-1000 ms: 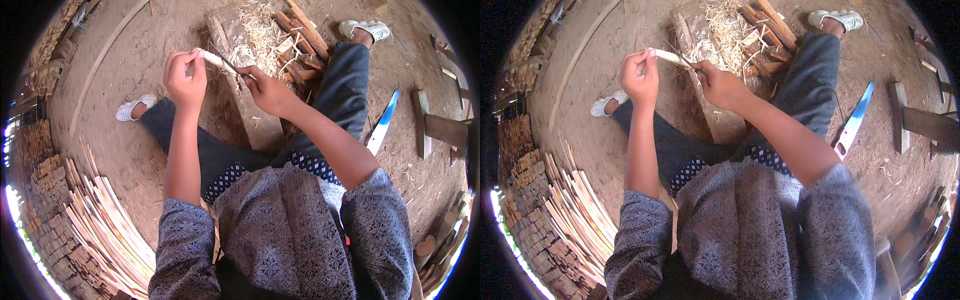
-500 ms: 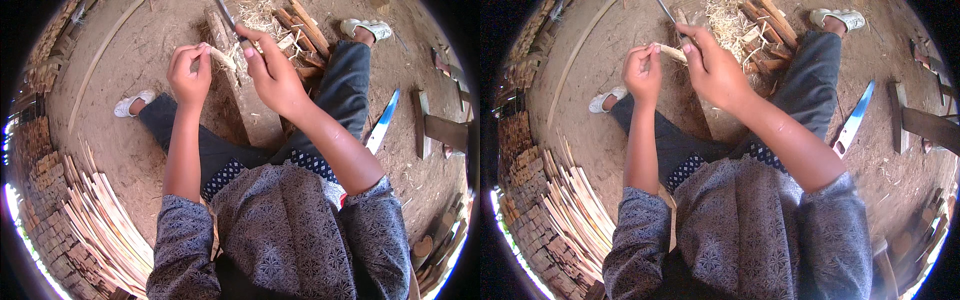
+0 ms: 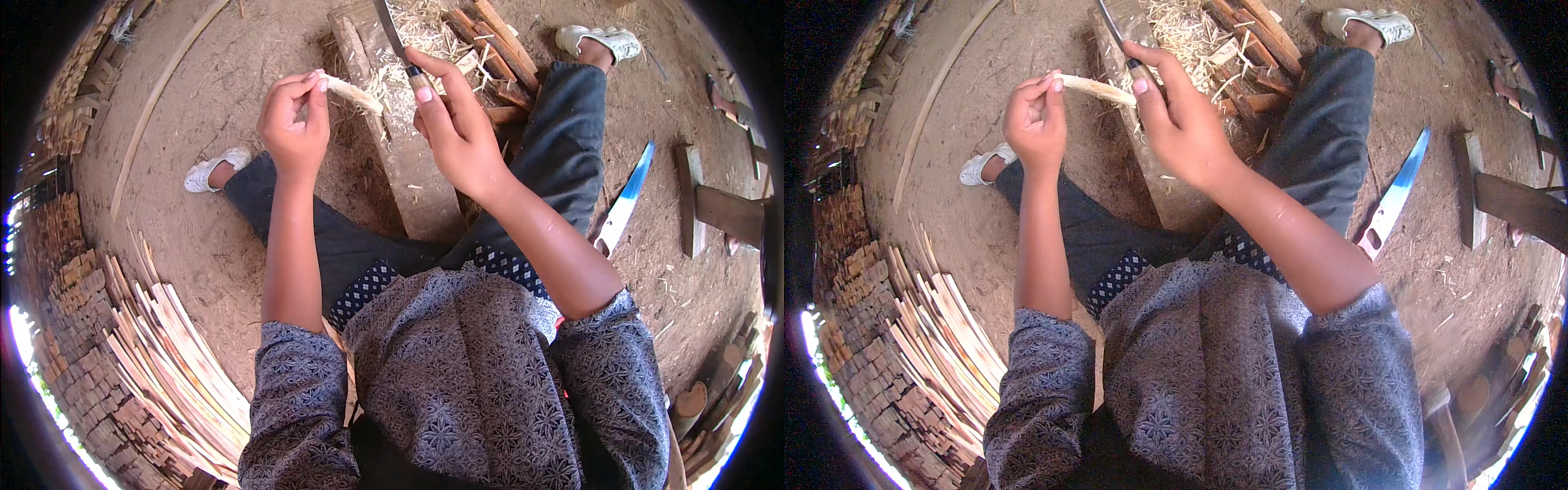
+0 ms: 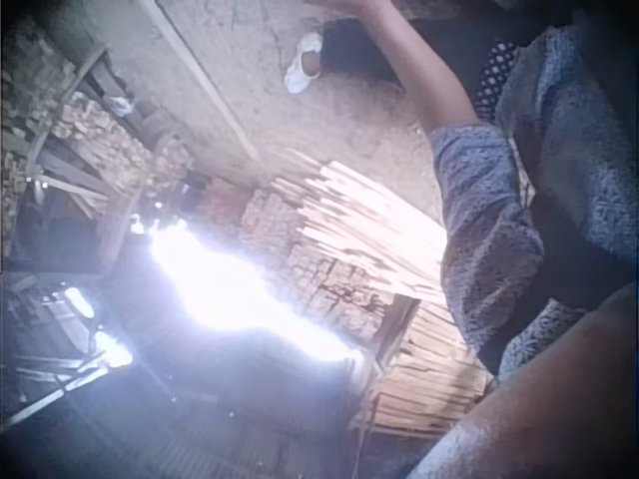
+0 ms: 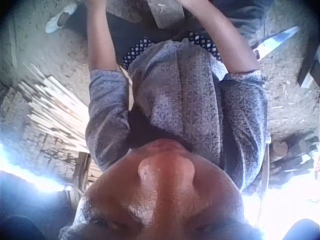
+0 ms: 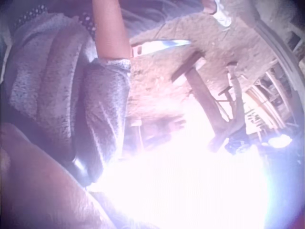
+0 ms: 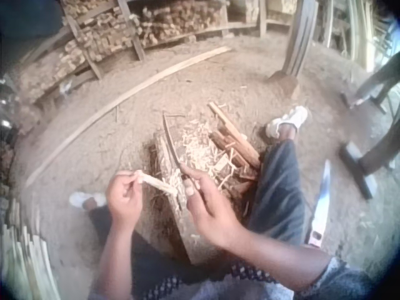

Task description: The person sits on the ground and uses a curved knife to shave and shape a small piece of wood held against a wooden block. The person repeatedly rotates the wood and removes thin shavings, accumulating wood chips on the block.

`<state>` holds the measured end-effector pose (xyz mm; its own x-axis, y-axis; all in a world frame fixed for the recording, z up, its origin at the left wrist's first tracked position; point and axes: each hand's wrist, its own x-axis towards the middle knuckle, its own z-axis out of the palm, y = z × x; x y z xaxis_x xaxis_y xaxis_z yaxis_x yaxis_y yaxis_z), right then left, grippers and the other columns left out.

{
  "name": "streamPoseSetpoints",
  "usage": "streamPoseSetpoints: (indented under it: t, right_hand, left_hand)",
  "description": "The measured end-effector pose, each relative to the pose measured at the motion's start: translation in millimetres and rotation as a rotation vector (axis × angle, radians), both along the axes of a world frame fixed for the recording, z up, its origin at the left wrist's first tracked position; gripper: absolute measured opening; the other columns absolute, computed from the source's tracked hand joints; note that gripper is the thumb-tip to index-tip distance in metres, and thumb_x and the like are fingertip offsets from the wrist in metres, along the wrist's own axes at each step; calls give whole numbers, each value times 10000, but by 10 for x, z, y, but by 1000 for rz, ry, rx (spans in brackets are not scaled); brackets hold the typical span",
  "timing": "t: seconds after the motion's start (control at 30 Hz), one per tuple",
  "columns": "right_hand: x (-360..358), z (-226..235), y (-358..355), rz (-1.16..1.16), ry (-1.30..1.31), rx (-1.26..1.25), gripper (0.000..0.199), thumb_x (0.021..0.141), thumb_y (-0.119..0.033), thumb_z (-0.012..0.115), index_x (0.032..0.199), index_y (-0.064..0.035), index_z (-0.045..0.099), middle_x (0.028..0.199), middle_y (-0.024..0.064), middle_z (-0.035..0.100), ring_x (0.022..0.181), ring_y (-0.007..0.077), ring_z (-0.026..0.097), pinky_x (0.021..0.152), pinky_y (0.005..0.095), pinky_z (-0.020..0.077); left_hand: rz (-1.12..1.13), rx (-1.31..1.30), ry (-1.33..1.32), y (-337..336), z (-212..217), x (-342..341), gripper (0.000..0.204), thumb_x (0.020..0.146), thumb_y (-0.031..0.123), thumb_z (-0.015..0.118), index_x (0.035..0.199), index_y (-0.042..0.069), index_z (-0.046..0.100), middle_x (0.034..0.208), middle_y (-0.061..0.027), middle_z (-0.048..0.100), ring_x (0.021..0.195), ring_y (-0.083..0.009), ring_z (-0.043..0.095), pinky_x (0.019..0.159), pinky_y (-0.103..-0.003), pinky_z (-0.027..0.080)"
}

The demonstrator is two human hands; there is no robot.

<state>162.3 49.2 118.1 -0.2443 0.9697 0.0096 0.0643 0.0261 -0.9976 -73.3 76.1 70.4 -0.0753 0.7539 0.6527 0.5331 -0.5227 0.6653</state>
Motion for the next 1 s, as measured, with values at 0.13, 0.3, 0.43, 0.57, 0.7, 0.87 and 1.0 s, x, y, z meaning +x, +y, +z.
streamPoseSetpoints:
  t: [0.13, 0.3, 0.43, 0.57, 0.7, 0.87, 1.0]
  right_hand:
    - [-76, -40, -78, -83, 71, 123, 392, 1089, -202, 487, 1478, -152, 491, 795, 65, 589, 707, 111, 562, 692, 310, 488]
    - [-194, -202, -179, -55, -11, 94, 384, 1087, -206, 477, 1464, -135, 497, 842, 121, 644, 717, 207, 649, 736, 353, 526]
    - [-141, -460, 21, 225, -419, -164, 368, 1090, -263, 453, 1422, -119, 521, 980, 197, 716, 879, 377, 718, 811, 484, 551]
    - [-311, 143, -121, -78, 55, 76, 352, 1068, -185, 483, 1411, -120, 521, 1003, 222, 717, 923, 419, 713, 857, 476, 556]
    - [-382, -206, -129, -45, -105, 90, 368, 1067, -167, 494, 1433, -122, 506, 1034, 234, 716, 957, 428, 713, 860, 452, 556]
    - [-298, -541, 18, 71, -372, -13, 394, 1071, -174, 493, 1464, -141, 488, 964, 221, 717, 884, 399, 725, 822, 441, 558]
    - [-482, 163, -110, -92, -2, 75, 398, 1073, -263, 484, 1450, -142, 517, 999, 224, 720, 881, 404, 723, 815, 471, 565]
  left_hand:
    - [-53, -25, -136, -9, -10, -22, 113, 934, -106, 658, 1040, -70, 642, 1114, -185, 693, 1021, -245, 727, 856, -317, 628]
    - [-100, -36, -133, -58, 8, -67, 102, 938, -114, 650, 1033, -83, 635, 1120, -185, 683, 1045, -249, 723, 868, -318, 625]
    - [-76, -30, -113, -42, -29, -74, 101, 931, -118, 656, 1025, -84, 640, 1099, -175, 678, 1036, -243, 725, 865, -315, 627]
    - [-16, -24, -84, -75, -40, -96, 96, 957, -103, 643, 1048, -78, 626, 1125, -185, 663, 1019, -222, 717, 867, -316, 624]
    - [0, 1, -70, -16, -15, -13, 90, 952, -97, 655, 1037, -78, 635, 1101, -170, 665, 1002, -212, 719, 864, -313, 623]
    - [49, 53, -78, 95, -1, 42, 83, 891, -65, 737, 945, -55, 675, 995, -137, 697, 898, -190, 731, 766, -285, 631]
    - [72, 54, -58, 31, 23, 26, 73, 894, -55, 734, 940, -46, 677, 972, -134, 704, 887, -193, 733, 749, -286, 628]
